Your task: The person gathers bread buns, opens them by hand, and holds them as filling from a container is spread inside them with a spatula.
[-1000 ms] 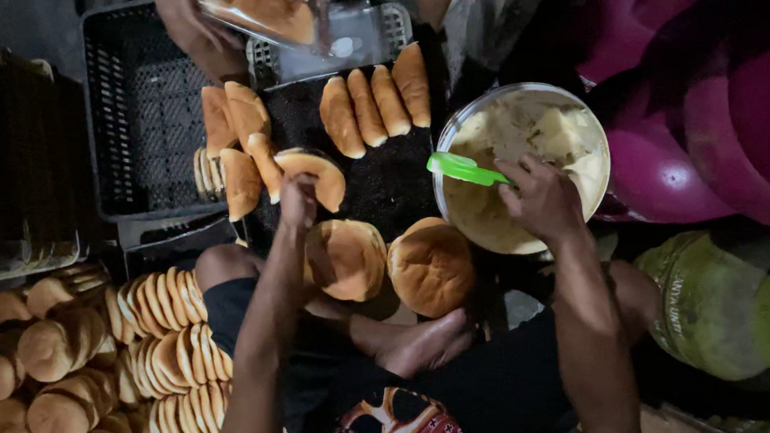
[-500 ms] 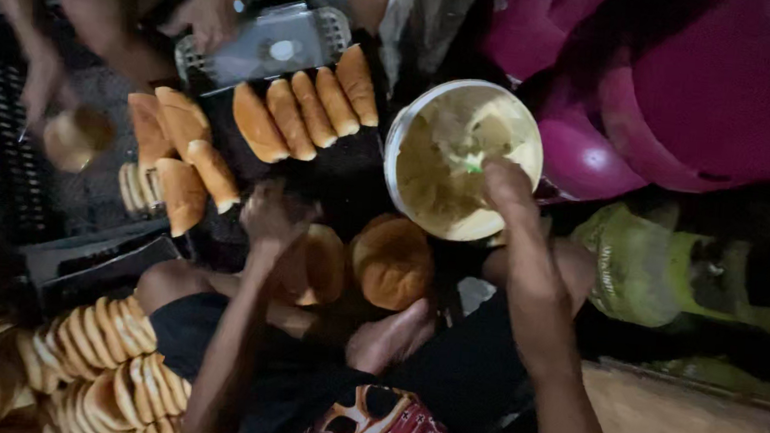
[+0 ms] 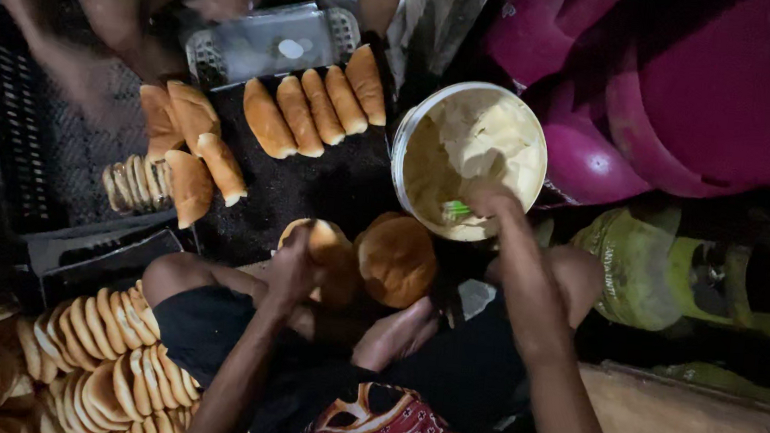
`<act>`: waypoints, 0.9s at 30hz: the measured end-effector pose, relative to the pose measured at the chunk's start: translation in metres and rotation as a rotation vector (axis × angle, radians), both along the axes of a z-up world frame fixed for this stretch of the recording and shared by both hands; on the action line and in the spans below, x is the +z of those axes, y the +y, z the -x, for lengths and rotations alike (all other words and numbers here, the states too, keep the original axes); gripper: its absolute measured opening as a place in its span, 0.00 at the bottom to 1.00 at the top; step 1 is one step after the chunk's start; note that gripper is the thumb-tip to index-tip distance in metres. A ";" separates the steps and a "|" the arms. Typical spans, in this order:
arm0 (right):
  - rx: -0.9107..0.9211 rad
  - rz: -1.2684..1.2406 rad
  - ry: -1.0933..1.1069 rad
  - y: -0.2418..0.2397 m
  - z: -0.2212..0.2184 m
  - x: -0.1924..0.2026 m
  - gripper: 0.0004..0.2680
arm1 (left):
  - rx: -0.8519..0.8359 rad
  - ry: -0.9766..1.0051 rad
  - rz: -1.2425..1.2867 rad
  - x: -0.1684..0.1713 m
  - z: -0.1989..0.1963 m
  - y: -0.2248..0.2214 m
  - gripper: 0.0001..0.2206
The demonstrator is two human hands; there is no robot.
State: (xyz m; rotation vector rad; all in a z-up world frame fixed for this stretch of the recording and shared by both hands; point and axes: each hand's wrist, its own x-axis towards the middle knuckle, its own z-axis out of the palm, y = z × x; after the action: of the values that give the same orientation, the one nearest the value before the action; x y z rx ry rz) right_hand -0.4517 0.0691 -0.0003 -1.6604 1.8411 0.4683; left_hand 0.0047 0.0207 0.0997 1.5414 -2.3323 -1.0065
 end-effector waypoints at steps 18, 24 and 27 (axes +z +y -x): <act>0.230 0.713 -0.522 -0.005 -0.123 0.167 0.13 | 0.728 1.294 -1.297 -0.021 0.068 -0.039 0.23; 0.326 1.016 -0.133 -0.001 -0.137 0.165 0.12 | 0.613 1.402 -1.263 -0.031 0.043 -0.028 0.15; 0.400 1.088 0.055 -0.003 -0.145 0.182 0.15 | 0.782 1.474 -1.063 -0.034 0.041 -0.029 0.15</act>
State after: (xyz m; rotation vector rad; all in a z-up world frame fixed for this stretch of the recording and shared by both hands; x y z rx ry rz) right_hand -0.3064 0.0664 0.1819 -2.7488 1.9121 -0.4624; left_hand -0.0362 -0.0085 0.0653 0.9311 -0.1374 -2.0877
